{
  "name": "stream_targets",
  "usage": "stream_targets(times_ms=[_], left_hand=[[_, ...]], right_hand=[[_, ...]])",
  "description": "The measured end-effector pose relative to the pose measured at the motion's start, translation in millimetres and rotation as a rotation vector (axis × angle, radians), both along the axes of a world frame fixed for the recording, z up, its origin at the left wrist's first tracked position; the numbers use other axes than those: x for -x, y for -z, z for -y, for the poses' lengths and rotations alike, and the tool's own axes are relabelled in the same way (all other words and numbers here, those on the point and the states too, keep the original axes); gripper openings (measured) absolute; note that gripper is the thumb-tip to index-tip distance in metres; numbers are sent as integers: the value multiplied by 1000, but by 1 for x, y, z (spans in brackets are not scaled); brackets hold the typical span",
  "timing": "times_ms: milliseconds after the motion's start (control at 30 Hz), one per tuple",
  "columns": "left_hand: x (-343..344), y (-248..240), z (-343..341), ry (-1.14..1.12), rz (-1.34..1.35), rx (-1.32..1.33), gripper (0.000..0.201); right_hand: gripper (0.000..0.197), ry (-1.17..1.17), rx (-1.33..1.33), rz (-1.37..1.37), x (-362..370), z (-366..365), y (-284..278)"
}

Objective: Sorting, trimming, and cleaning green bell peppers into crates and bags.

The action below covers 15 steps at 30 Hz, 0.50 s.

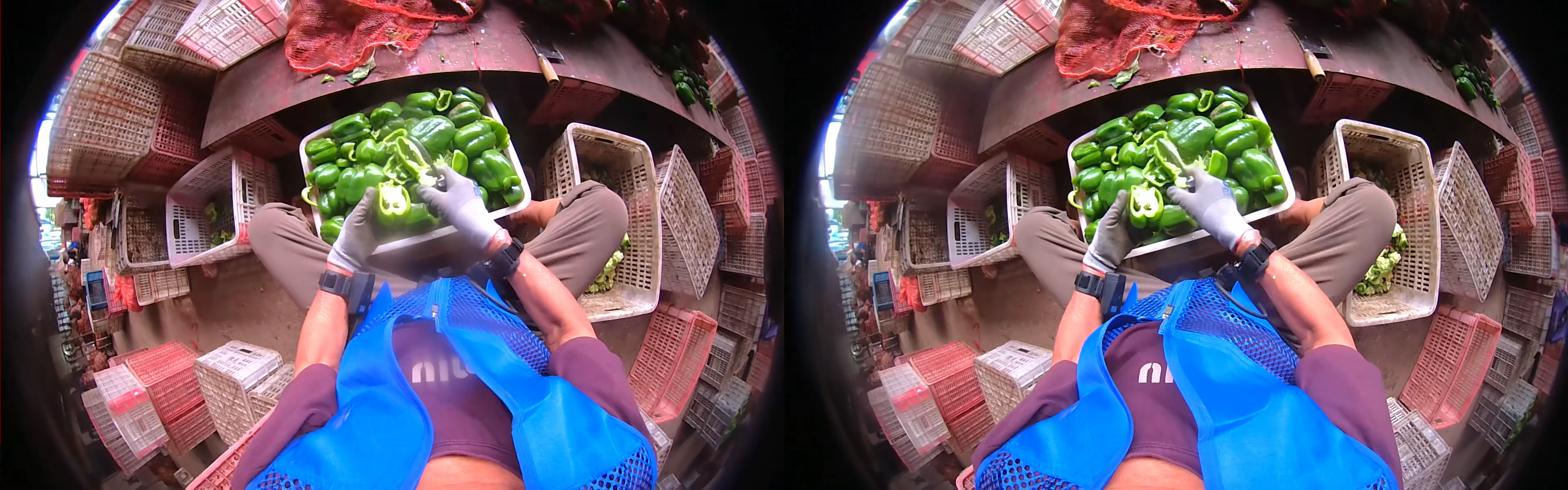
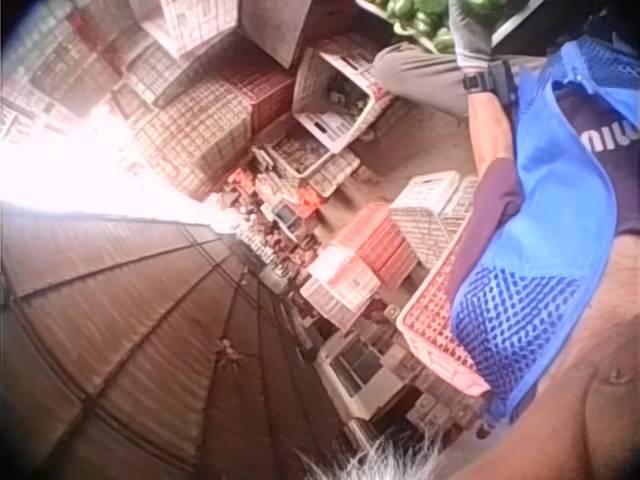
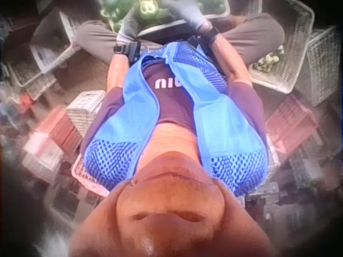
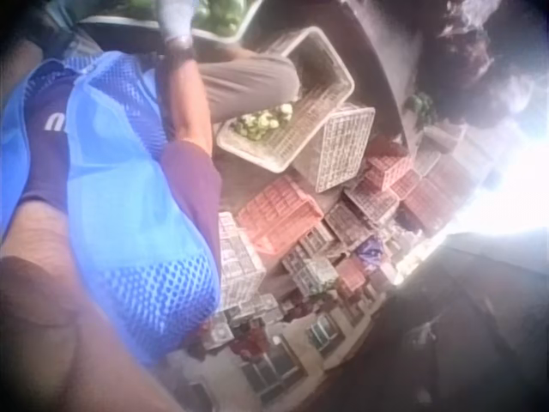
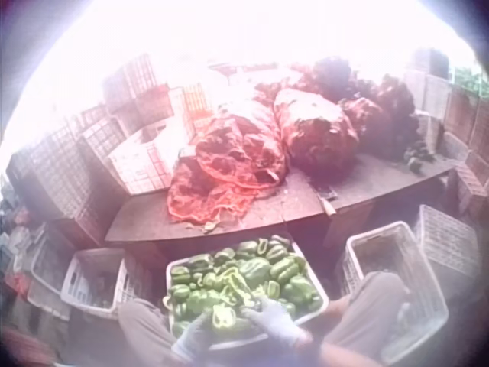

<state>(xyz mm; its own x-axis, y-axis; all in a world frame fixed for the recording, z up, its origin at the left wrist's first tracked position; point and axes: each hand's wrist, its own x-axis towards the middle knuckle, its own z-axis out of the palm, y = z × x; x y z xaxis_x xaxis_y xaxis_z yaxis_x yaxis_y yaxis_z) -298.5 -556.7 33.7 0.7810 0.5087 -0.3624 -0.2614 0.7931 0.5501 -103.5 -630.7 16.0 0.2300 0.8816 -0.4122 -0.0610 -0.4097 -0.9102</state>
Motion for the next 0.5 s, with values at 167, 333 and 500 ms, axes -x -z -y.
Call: stream_targets(times_ms=[167,333,500], left_hand=[[-10,-5,13,85,-146,-274,70],[-9,-13,17,144,-261,-409,93],[-15,-14,21,299,-376,-567,101]], right_hand=[[52,-307,-324,840,12,9,-46],[50,-378,-309,730,-1,15,-43],[39,-458,-272,807,5,19,-44]])
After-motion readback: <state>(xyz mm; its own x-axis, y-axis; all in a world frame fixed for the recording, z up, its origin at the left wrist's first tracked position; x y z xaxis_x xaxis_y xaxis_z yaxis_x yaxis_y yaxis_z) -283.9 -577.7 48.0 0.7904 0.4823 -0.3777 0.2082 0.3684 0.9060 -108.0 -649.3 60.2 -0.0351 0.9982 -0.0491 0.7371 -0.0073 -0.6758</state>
